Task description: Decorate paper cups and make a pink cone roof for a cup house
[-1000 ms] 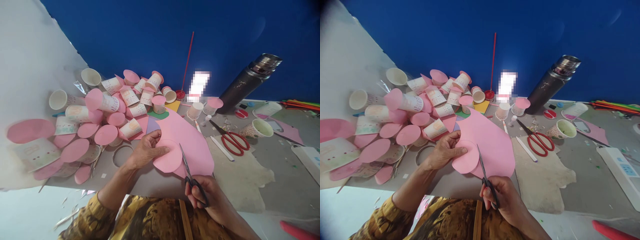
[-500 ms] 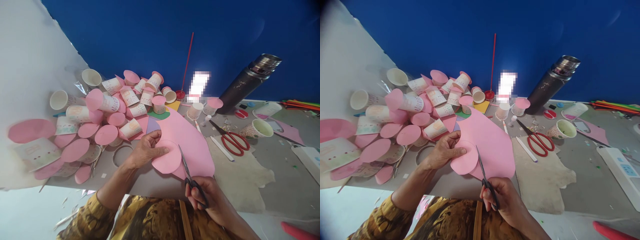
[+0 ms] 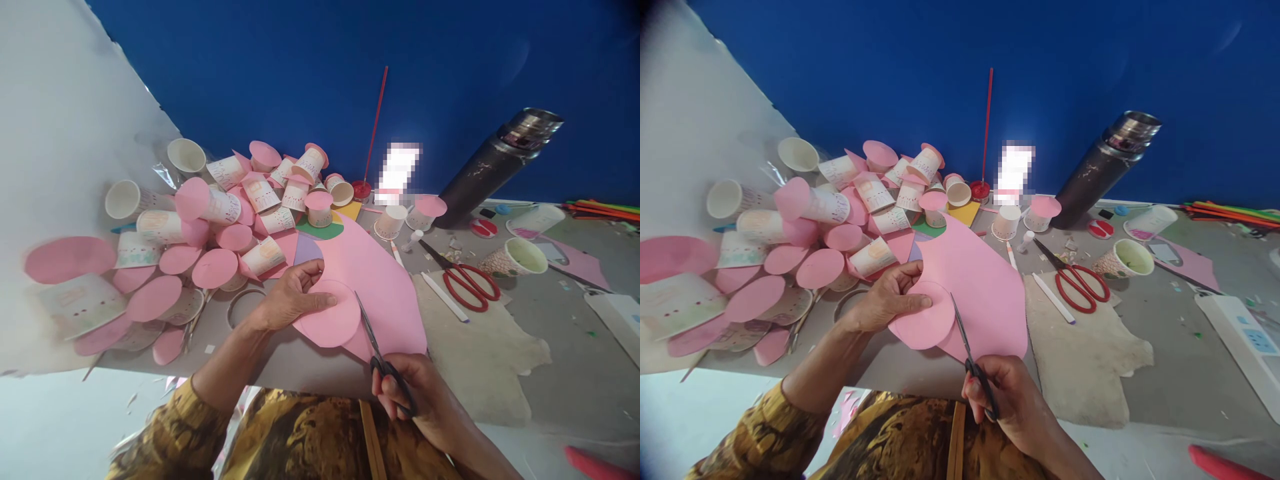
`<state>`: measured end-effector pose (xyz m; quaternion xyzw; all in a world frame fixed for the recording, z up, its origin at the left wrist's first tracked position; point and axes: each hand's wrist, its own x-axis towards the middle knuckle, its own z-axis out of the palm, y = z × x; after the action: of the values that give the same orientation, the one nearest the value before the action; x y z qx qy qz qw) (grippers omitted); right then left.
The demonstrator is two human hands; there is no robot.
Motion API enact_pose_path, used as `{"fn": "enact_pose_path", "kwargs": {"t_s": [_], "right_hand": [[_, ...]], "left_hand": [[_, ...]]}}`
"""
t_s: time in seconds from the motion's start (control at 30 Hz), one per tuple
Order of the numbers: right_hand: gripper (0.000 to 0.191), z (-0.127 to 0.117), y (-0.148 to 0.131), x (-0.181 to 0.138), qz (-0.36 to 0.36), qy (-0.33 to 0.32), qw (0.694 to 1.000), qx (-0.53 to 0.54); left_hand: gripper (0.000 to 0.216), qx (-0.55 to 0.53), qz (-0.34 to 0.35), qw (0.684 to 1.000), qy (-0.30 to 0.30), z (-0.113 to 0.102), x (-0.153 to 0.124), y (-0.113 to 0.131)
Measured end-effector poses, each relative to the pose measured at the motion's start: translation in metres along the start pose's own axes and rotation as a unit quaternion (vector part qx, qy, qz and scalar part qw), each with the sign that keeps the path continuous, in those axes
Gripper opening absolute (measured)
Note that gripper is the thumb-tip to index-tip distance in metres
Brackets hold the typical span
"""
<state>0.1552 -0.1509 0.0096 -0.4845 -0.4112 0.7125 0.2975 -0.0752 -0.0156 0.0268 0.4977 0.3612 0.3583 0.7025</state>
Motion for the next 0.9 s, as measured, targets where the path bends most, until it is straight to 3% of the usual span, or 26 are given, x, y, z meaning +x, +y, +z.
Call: {"fn": "enact_pose_path", "kwargs": {"t_s": [0.23,0.63,0.9], "right_hand": [[0.07,-0.002,0.002,-0.001,0.019,-0.001,1.0,-0.022],[0.071,-0.001,0.003,0.0,0.025,-0.005,0.999,-0.023],[0.07,-0.003,0.013,0.002,0.01,-0.006,1.0,-0.025]], "left_hand": [[0.046,-0.004,-0.021,0.999,-0.025,0.001,0.002,0.005],[0.035,-0.054,-0.126,0.99,-0.031,0.001,0.0,0.007],[0.031,-0.034,-0.121,0.991,-0.039,0.003,0.002,0.009]]}}
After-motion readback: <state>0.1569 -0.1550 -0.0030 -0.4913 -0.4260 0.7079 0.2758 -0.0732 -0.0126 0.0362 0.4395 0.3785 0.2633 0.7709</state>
